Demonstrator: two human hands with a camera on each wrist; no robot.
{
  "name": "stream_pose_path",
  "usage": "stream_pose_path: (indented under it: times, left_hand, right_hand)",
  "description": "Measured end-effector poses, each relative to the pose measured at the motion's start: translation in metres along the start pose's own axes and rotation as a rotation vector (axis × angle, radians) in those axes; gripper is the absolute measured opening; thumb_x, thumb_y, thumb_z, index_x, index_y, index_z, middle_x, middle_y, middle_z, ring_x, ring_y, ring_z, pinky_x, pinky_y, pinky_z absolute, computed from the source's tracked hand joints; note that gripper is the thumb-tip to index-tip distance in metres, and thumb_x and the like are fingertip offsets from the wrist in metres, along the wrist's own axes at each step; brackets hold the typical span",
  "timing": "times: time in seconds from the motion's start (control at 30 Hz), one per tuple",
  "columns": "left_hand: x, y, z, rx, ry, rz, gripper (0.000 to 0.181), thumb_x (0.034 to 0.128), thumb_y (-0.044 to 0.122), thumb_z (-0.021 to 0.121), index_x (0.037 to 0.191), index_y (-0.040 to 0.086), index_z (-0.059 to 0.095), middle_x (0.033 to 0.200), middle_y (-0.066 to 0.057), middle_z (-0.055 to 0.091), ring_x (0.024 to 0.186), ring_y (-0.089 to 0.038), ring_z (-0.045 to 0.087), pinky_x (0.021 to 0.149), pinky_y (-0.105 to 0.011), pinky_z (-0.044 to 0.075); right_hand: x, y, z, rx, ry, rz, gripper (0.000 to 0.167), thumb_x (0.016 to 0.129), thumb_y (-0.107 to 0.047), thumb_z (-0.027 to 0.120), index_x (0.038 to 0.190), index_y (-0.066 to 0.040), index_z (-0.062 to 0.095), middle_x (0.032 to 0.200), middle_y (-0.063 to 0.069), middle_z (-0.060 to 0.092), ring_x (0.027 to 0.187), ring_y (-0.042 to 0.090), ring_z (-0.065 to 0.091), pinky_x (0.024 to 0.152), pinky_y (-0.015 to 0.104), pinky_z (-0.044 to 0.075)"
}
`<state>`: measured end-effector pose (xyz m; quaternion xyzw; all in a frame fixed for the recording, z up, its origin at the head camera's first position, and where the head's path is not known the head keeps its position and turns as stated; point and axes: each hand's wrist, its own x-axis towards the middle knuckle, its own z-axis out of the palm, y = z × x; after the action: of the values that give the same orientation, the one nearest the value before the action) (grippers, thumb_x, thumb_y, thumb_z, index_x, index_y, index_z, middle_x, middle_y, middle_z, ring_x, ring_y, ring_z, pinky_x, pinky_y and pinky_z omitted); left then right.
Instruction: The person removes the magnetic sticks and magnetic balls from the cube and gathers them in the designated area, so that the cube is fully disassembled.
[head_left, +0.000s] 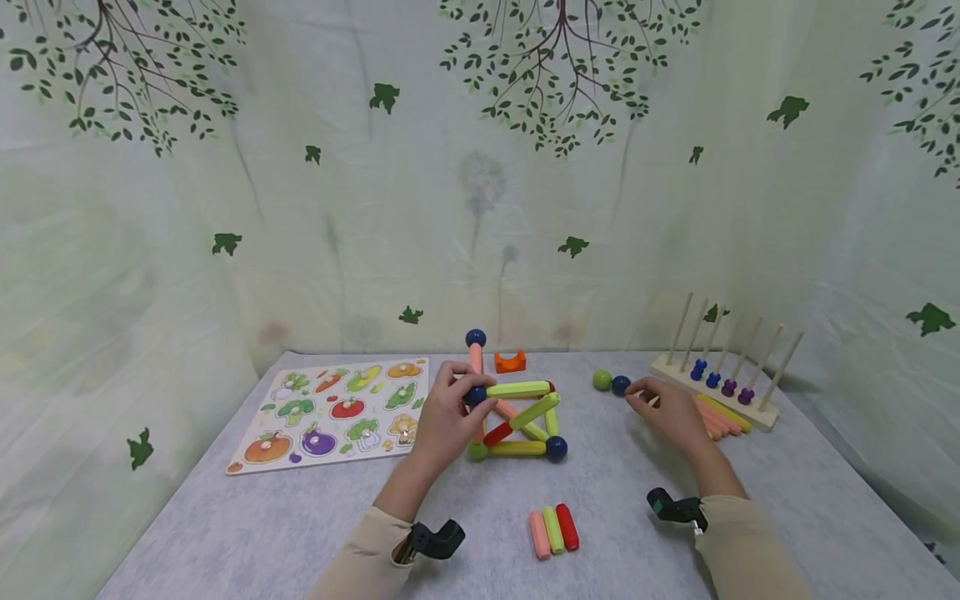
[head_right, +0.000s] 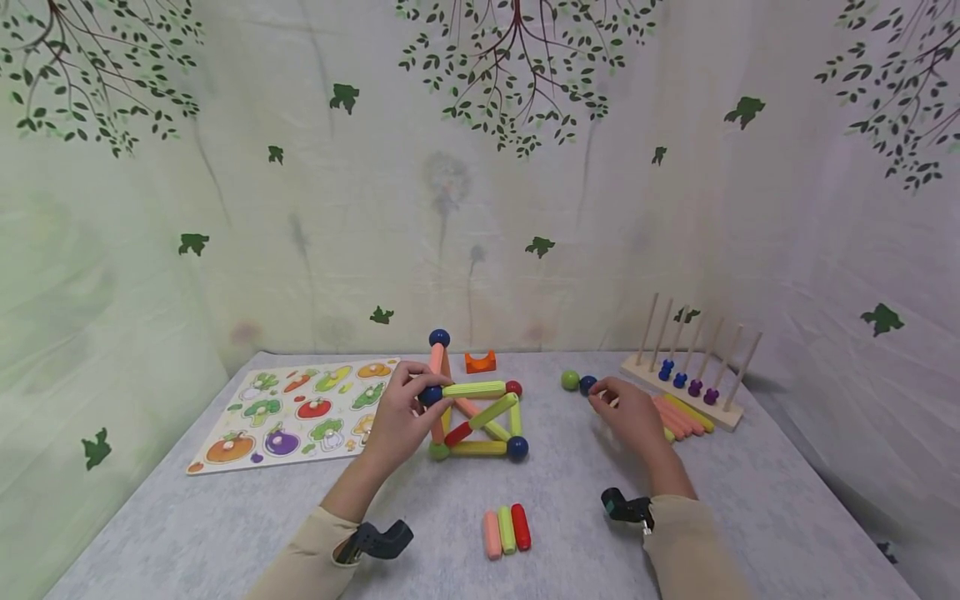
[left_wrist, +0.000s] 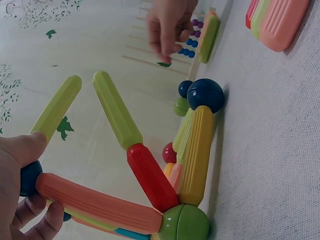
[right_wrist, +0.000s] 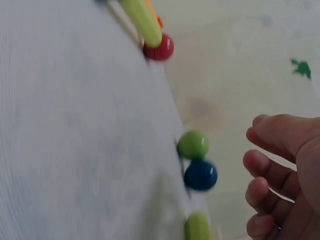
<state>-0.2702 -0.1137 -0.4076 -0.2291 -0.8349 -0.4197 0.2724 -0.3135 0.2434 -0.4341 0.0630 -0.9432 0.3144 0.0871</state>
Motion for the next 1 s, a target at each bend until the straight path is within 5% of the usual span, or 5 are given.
stream_pose_path:
  times: [0.2, 0.3, 0.43, 1.0]
  left_hand:
    - [0.000, -0.001, 0.001, 0.005, -0.005, -0.011, 0.020, 0.0873, 0.013, 0.077, 0.107, 0.015, 0.073, 0.114, -0.003, 0.052, 0.074, -0.013, 0.052, 0.061, -0.027, 0.052]
    - [0.001, -0.001, 0.001, -0.001, -0.002, -0.006, 0.021, 0.0869, 0.013, 0.078, 0.107, 0.015, 0.073, 0.114, -0.003, 0.052, 0.074, -0.013, 0.052, 0.061, -0.031, 0.053]
    - [0.001, -0.001, 0.001, -0.006, 0.001, -0.009, 0.020, 0.0866, 0.012, 0.078, 0.106, 0.014, 0.073, 0.114, -0.004, 0.052, 0.075, -0.014, 0.052, 0.062, -0.034, 0.054]
    - [0.000, -0.001, 0.001, 0.003, 0.004, 0.006, 0.021, 0.0861, 0.011, 0.078, 0.106, 0.013, 0.073, 0.113, -0.004, 0.052, 0.074, -0.014, 0.052, 0.061, -0.034, 0.054]
  right_hand:
    - [-0.003, -0.047, 0.012, 0.265, -0.123, -0.095, 0.034, 0.098, -0.030, 0.065, 0.126, -0.012, 0.062, 0.109, 0.011, 0.067, 0.085, 0.028, 0.061, 0.075, 0.038, 0.056]
    - [-0.007, -0.069, 0.018, 0.314, -0.184, -0.144, 0.035, 0.097, -0.028, 0.066, 0.129, -0.014, 0.060, 0.109, 0.010, 0.067, 0.080, 0.027, 0.063, 0.075, 0.044, 0.057]
    - [-0.012, -0.088, 0.027, 0.333, -0.215, -0.191, 0.036, 0.095, -0.025, 0.068, 0.129, -0.017, 0.060, 0.106, 0.008, 0.067, 0.075, 0.020, 0.061, 0.070, 0.037, 0.057]
    - [-0.022, -0.111, 0.049, 0.192, -0.038, -0.213, 0.027, 0.088, -0.017, 0.077, 0.112, -0.016, 0.066, 0.096, 0.000, 0.067, 0.073, 0.013, 0.056, 0.061, 0.022, 0.050]
